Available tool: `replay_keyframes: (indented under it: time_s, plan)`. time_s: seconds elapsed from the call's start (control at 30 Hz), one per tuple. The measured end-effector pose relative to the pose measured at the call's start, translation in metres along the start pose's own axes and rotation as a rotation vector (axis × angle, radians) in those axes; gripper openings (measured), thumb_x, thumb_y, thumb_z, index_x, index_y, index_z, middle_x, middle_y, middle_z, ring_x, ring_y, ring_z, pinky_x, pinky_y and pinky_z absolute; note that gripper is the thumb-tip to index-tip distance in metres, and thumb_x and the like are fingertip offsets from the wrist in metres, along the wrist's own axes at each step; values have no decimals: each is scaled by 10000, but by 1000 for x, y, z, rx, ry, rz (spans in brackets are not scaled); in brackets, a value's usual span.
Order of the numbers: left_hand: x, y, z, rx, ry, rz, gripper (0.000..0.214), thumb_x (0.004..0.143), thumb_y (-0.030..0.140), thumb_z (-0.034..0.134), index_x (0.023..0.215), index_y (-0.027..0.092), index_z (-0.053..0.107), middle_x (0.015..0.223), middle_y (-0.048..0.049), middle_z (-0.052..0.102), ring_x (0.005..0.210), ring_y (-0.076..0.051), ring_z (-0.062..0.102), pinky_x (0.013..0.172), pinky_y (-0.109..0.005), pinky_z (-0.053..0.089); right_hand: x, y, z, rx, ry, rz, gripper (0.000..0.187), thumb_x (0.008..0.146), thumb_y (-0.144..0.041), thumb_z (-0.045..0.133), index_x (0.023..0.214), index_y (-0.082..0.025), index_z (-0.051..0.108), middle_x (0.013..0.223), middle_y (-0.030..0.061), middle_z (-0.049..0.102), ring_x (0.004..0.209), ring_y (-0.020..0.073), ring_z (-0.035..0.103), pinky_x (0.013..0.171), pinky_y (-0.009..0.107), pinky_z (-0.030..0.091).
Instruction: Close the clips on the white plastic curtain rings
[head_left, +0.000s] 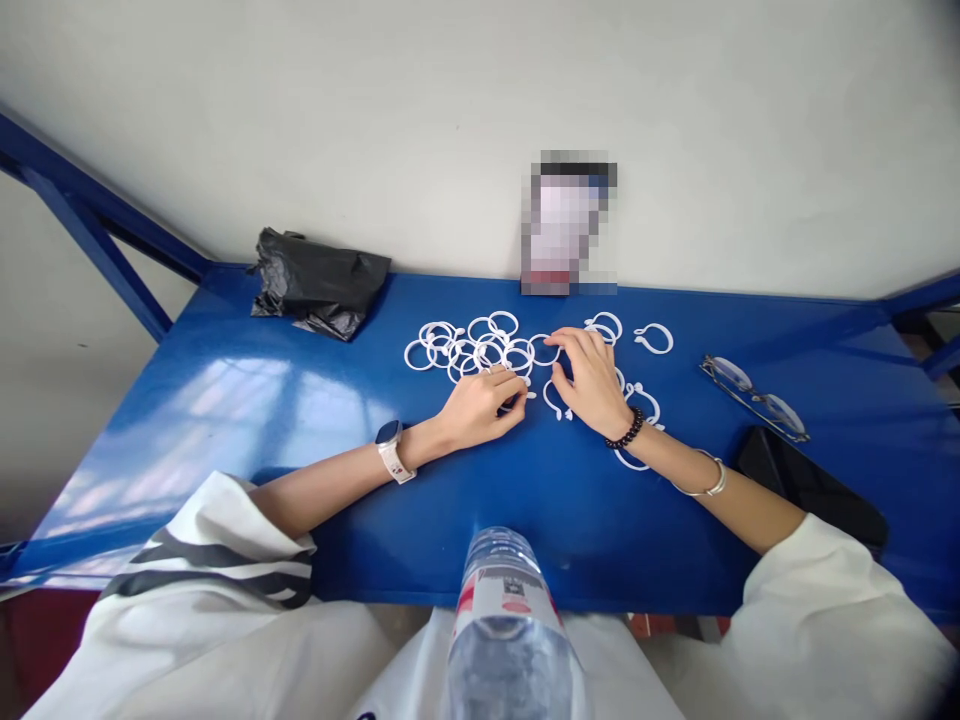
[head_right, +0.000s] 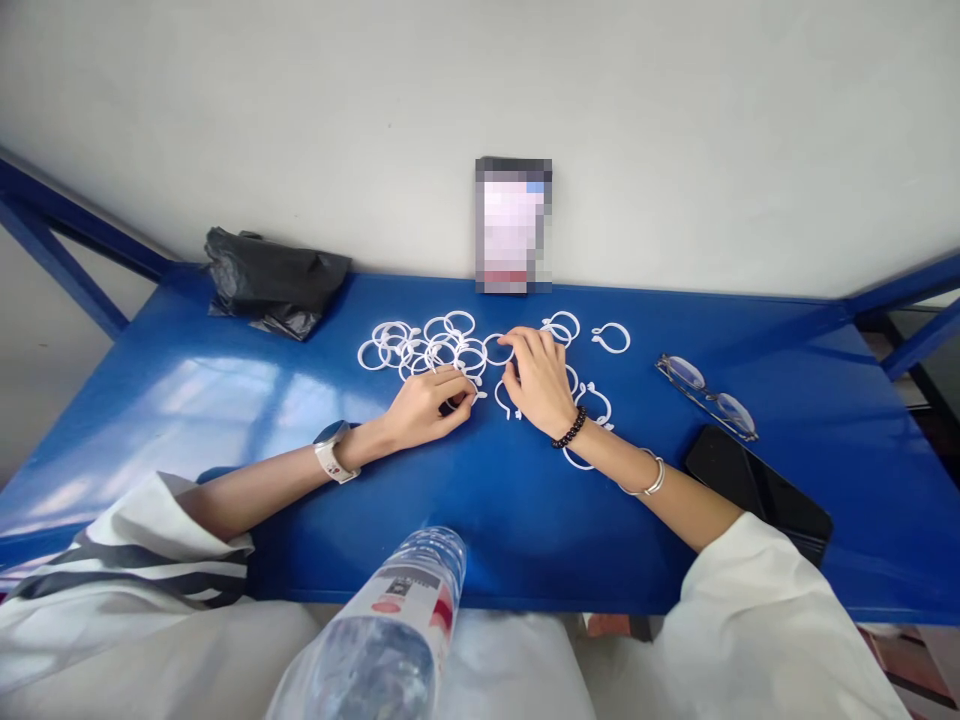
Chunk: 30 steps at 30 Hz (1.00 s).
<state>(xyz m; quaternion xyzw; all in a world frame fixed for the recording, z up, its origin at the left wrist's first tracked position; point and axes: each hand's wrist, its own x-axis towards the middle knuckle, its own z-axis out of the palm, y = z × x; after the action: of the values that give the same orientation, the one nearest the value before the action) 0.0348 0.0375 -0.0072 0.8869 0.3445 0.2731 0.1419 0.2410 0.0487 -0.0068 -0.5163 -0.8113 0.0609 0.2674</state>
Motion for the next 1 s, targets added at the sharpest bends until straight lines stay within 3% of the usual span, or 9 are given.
replay_keyframes:
  time_s: [0.4,0.57,0.7,0.8,1.0]
  plan:
    - [-1,0,0,-38,17,-47,182,922,196,476,797,167,604,687,-20,604,647,-139,551,609,-242,438,0,1,0,-11,-24,15,250,939,-135,416,1097,-229,585,1077,98,653,1007,286,593,852,452,419]
    - [0,0,0,-96,74,-94,168,922,205,480,816,165,605,689,-17,609,645,-134,553,626,-247,448,3,0,-2,111,52,18,216,965,-155,407,1067,-229,584,1071,99,629,1028,273,592,875,450,443]
    - [0,1,-1,-139,118,-163,139,915,276,547,866,165,614,650,15,574,605,-114,534,585,-223,418,4,-3,-5,231,146,-79,194,992,-180,410,1085,-230,573,1054,100,606,1027,250,594,876,430,489]
    - [-1,2,-1,-193,120,-221,156,912,316,573,933,167,612,616,47,550,542,-86,496,550,-198,388,3,-6,-7,302,215,-196,185,985,-165,448,1106,-238,567,1038,87,601,985,231,611,792,392,522]
    - [0,2,-1,-315,168,-341,265,903,324,582,1121,180,536,610,91,523,452,-50,413,488,-164,340,3,-11,-9,316,311,-393,242,944,-95,528,1120,-257,565,960,59,620,892,204,636,736,365,541]
